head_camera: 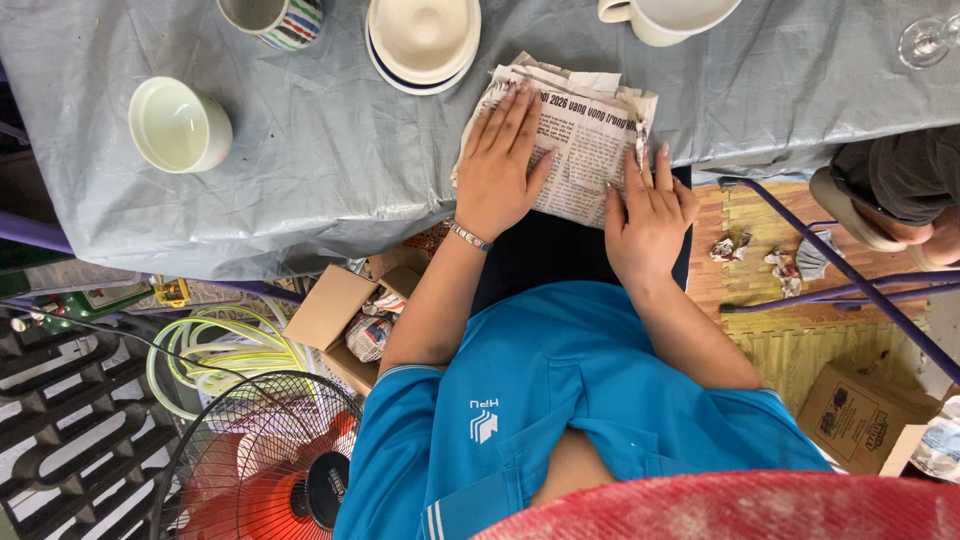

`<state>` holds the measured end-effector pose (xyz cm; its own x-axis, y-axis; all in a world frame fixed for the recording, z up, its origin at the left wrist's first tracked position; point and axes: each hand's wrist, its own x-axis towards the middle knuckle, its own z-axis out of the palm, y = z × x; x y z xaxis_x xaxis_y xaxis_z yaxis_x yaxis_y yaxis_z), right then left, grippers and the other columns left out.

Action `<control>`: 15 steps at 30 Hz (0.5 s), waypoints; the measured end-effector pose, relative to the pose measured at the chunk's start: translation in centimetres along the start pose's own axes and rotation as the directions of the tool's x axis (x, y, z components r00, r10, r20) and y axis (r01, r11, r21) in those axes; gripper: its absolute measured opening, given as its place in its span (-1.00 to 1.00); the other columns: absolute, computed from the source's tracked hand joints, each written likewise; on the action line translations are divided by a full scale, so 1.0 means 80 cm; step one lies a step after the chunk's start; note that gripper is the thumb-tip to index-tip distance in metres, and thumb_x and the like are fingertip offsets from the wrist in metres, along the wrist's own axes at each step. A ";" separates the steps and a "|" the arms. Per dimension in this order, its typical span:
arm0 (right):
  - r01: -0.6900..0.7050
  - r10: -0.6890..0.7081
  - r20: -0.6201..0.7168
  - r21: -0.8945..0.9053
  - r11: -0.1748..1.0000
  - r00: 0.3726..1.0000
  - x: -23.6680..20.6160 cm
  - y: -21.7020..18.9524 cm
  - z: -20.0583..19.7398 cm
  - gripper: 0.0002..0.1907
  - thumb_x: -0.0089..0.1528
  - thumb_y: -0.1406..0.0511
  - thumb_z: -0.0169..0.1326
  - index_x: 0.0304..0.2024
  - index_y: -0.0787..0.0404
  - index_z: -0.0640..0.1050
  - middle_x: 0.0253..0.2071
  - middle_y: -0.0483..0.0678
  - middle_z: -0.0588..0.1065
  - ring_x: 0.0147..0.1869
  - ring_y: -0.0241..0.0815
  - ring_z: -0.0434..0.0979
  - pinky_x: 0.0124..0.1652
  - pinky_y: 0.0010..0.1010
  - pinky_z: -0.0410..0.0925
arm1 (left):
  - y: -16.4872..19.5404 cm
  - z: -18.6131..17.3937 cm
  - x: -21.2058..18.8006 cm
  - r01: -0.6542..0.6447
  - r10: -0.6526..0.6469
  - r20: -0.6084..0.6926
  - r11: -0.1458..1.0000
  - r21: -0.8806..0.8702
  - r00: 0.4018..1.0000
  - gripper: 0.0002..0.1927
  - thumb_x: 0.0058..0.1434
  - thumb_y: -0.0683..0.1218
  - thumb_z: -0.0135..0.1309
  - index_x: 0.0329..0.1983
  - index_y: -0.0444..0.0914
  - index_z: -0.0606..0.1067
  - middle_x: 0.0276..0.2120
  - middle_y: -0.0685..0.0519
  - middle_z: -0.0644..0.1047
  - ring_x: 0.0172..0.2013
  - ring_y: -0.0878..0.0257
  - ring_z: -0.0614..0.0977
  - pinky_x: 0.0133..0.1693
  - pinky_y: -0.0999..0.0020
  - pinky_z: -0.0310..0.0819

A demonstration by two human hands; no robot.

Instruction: The person repeatedly unfolds and refolds newspaper sheets on a table, smoothing the creases with both hands. The person handles several newspaper sheets one at a time, unfolding them fully and then folding them back into smaller rectangles.

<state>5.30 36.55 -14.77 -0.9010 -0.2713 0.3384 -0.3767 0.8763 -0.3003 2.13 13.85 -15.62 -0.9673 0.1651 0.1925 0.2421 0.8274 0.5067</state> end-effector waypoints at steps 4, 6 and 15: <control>-0.012 0.028 -0.201 0.084 0.996 0.979 -0.033 0.004 0.007 -0.70 0.31 0.37 0.14 0.11 0.20 0.55 0.11 0.08 0.61 0.27 0.05 0.55 0.15 -0.20 0.27 | 0.005 0.008 0.001 0.008 0.001 -0.060 0.989 0.150 0.998 -0.32 0.42 0.17 0.01 0.50 -0.21 0.23 0.47 -0.10 0.23 0.48 0.01 0.22 0.48 -0.08 -0.08; -0.270 0.366 -0.121 0.474 0.838 0.923 -0.044 0.010 0.019 -0.71 0.30 0.31 0.21 0.01 0.28 0.46 0.00 0.07 0.51 0.00 -0.12 0.49 -0.03 -0.35 0.32 | 0.006 0.009 0.001 0.014 -0.006 -0.054 0.989 0.147 0.999 -0.32 0.42 0.17 -0.01 0.50 -0.20 0.23 0.47 -0.12 0.22 0.48 -0.01 0.21 0.47 -0.08 -0.09; -0.301 0.178 0.245 0.826 0.476 0.953 -0.029 0.027 0.031 -0.78 0.48 0.32 0.02 0.02 0.35 0.59 0.07 0.15 0.49 0.08 -0.10 0.49 0.08 -0.34 0.35 | 0.009 0.005 -0.002 -0.004 0.007 -0.017 0.985 0.172 1.000 -0.32 0.46 0.19 -0.05 0.53 -0.20 0.19 0.50 -0.09 0.20 0.50 0.03 0.16 0.49 -0.05 -0.12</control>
<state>6.04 38.04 -18.43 -0.9785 -0.1997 0.0507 -0.0856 0.1703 -0.9817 2.42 14.62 -15.63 -0.9643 0.1617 0.2099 0.2291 0.9068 0.3539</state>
